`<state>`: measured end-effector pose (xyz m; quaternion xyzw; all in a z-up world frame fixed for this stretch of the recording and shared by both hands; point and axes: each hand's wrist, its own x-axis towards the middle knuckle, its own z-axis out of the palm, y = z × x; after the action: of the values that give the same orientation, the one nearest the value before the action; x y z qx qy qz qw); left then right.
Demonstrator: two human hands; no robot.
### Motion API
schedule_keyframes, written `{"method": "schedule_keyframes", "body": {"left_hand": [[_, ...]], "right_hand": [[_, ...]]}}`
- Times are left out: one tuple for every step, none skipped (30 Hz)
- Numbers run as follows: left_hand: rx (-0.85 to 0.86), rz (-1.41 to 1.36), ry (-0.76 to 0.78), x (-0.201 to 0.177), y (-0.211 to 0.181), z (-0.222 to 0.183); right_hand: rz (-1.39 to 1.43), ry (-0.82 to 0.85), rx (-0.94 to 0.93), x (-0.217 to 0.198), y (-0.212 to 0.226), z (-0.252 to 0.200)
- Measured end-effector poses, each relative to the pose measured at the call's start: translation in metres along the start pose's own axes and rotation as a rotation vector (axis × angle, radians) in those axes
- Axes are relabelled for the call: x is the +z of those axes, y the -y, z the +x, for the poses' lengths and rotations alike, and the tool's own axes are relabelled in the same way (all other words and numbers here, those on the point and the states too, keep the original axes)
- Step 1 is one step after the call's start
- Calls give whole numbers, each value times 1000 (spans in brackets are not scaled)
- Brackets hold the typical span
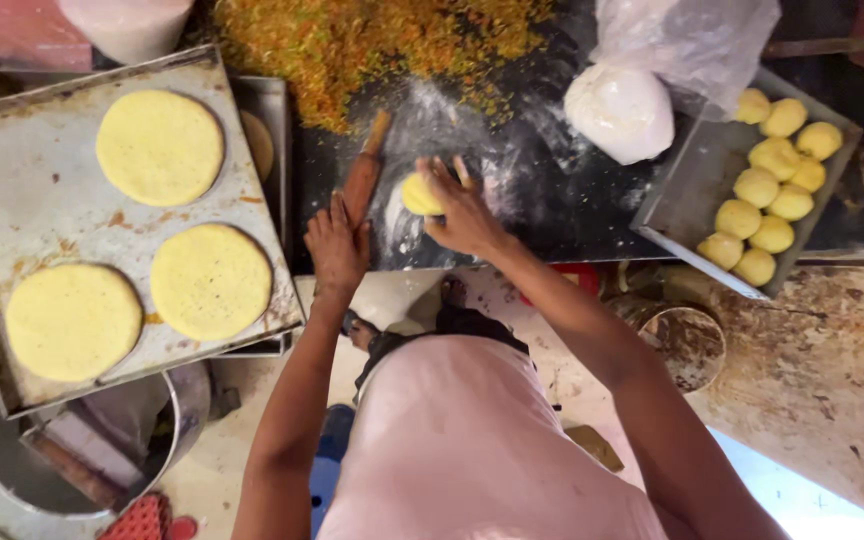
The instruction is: The person prepares stuffed flatbread by rolling out dough with a rolling pin, placing a vegetable filling in the center, folding the dough over the filling, and flattening the stuffed dough by hand.
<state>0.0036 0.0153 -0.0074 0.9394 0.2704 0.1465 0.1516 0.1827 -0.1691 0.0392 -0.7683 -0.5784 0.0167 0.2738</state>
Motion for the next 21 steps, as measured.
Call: {"method": "schedule_keyframes", "body": {"left_hand": [[5, 11, 20, -1, 3, -11], [-14, 14, 21, -3, 5, -23], [-26, 12, -3, -1, 5, -20], [-37, 11, -27, 0, 5, -15], [-55, 6, -3, 1, 5, -16], [-72, 2, 21, 1, 6, -15], [-97, -5, 27, 2, 6, -8], [-59, -29, 0, 4, 7, 3], [-22, -56, -10, 6, 8, 7], [14, -83, -20, 8, 8, 14], [112, -107, -7, 6, 12, 31], [211, -130, 6, 4, 14, 49], [310, -108, 58, 2, 15, 55], [410, -86, 111, 0, 17, 65], [509, -67, 148, -2, 14, 80], [634, -44, 191, -3, 11, 93], [746, -22, 248, -4, 10, 97], [860, -3, 304, -2, 9, 102], [821, -16, 388, 3, 9, 92], [783, -29, 473, 8, 11, 87], [760, -28, 517, 16, 8, 106]], "right_hand": [[217, -30, 55, 3, 12, -5], [159, 43, 173, 8, 26, -10], [83, 104, 276, 11, 33, -7], [7, 164, 378, 14, 40, -5], [-79, 122, 314, 20, 52, -12], [-165, 81, 250, 28, 64, -19], [-259, 36, 168, 33, 65, -16], [-303, 63, 169, 37, 64, -13], [-342, 102, 182, 39, 64, -18], [-380, 141, 194, 39, 58, -17], [-329, 257, 200, 36, 43, -1], [-276, 373, 207, 29, 25, 19], [-167, 382, 415, 20, 8, 28], [-57, 390, 621, 8, -9, 31], [-51, -23, 408, -5, -23, 31], [-48, -424, 175, -16, -36, 30], [-9, -367, 274, -20, -45, 23], [31, -309, 372, -18, -53, 19], [-14, -243, 452, -4, -50, 1], [-59, -172, 528, 9, -48, -16], [-125, -131, 579, 15, -60, -11]]}}
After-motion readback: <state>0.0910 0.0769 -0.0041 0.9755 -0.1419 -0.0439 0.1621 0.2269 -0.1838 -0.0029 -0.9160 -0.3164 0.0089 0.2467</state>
